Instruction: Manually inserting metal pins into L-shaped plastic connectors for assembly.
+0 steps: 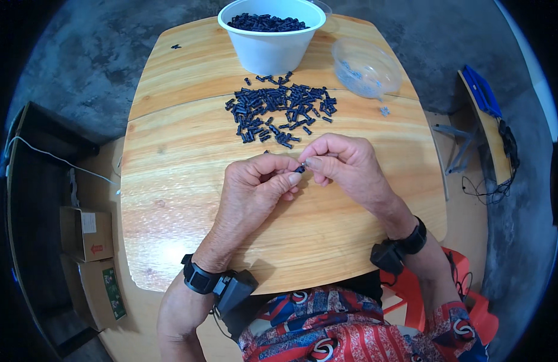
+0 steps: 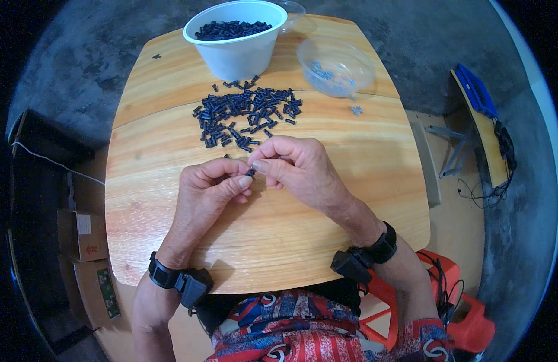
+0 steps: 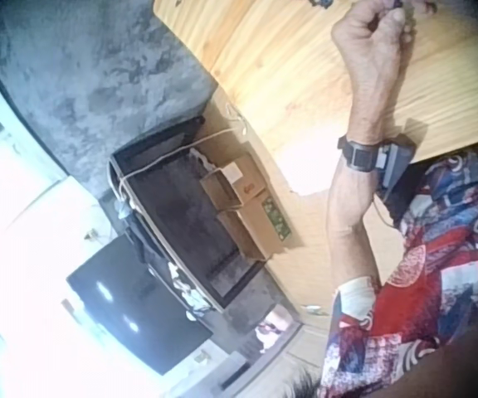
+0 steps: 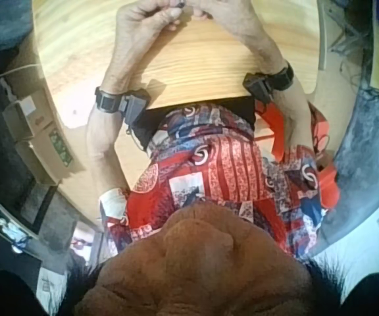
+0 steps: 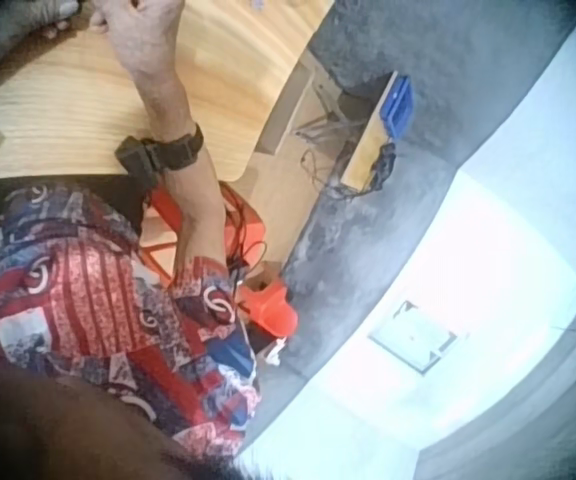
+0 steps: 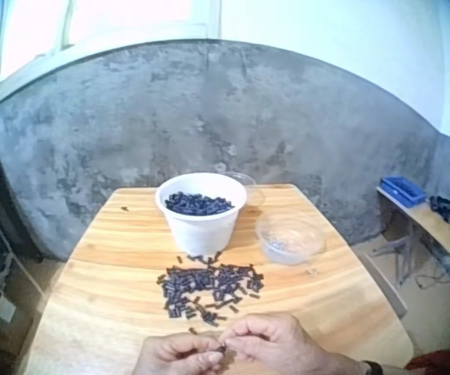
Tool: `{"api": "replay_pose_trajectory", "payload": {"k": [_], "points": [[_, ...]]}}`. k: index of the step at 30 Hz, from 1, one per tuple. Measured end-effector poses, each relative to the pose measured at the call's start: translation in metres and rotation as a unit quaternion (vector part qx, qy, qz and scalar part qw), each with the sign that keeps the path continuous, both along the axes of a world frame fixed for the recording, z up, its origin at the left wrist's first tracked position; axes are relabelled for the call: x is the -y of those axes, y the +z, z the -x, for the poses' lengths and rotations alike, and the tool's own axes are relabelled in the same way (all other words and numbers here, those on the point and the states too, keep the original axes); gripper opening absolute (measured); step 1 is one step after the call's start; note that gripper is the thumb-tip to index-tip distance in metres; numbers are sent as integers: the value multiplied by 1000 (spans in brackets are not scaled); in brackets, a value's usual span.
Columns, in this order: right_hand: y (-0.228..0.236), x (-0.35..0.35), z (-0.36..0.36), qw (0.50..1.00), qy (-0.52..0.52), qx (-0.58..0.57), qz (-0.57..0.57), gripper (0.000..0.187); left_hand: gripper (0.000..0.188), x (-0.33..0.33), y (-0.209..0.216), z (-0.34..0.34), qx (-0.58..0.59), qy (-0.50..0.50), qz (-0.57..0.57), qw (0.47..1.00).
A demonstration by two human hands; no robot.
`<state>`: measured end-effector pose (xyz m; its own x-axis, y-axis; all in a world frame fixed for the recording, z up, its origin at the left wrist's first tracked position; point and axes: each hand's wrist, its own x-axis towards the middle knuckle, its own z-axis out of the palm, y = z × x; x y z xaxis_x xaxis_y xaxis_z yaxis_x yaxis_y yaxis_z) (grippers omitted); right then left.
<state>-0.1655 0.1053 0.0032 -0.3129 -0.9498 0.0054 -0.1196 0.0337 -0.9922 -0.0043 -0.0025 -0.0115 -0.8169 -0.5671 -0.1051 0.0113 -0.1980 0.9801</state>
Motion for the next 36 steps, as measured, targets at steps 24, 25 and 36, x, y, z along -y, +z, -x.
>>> {"api": "replay_pose_trajectory", "payload": {"k": [24, 25, 36], "points": [[2, -1, -3, 998, -10, 40, -48, 10, 13, -1, 10, 0, 16, -5, -15, 1000], [2, -1, -3, 999, -5, 30, -42, 10, 13, -1, 10, -1, 17, -5, -19, 1000], [4, -3, -7, 999, -18, -32, -22, 13, 13, 2, 5, 0, 5, -13, -39, 999]]}}
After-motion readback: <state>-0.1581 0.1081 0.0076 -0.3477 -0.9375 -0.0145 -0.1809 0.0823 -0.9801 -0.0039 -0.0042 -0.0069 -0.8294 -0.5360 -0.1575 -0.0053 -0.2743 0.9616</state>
